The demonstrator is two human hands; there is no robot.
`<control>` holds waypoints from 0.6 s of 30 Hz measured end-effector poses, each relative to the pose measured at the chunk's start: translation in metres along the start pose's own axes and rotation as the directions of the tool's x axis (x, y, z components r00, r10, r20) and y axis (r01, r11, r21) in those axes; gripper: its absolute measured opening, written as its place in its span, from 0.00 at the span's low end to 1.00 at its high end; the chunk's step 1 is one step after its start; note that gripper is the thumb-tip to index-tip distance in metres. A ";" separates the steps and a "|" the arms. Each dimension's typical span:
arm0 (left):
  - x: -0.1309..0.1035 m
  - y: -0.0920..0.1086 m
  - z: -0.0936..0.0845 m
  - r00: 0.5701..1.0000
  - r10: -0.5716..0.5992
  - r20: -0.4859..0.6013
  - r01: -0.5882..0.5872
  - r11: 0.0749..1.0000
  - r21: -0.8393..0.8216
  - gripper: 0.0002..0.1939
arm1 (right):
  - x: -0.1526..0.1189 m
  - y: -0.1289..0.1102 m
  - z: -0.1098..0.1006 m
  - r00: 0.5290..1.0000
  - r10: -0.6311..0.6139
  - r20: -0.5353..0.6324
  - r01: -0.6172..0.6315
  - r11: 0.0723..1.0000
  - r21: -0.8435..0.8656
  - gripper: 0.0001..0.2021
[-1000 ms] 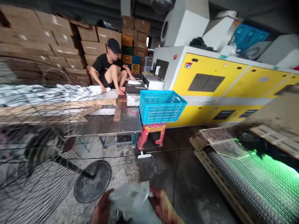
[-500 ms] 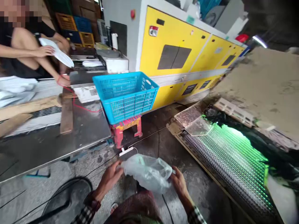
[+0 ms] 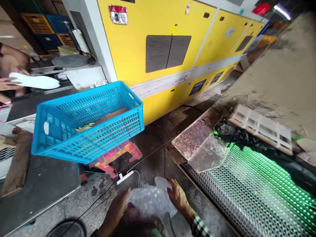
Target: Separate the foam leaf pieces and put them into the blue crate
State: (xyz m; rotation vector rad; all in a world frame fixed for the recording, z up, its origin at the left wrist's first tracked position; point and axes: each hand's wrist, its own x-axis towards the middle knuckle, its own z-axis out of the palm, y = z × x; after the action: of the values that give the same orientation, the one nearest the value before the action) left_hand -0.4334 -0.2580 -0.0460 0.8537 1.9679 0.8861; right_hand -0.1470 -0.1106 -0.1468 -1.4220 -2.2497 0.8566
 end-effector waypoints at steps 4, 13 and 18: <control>0.058 0.037 0.002 0.995 -0.097 0.028 0.099 0.992 -0.083 0.27 | 0.058 -0.017 -0.032 0.978 -0.192 0.087 0.187 0.980 0.062 0.27; 0.254 0.127 0.067 0.991 0.082 -0.106 -0.097 0.985 -0.145 0.27 | 0.140 -0.060 -0.097 0.992 -0.115 -0.059 0.116 0.993 0.012 0.21; 0.354 0.210 0.104 0.953 0.270 0.137 -0.262 0.962 -0.078 0.20 | 0.222 -0.040 -0.126 0.913 0.074 -0.400 -0.112 0.991 -0.071 0.14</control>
State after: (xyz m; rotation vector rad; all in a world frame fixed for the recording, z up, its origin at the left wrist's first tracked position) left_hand -0.4537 0.1654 -0.0564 1.1352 1.7168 1.0000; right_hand -0.1996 0.1146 -0.0316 -1.5902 -1.9459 0.4393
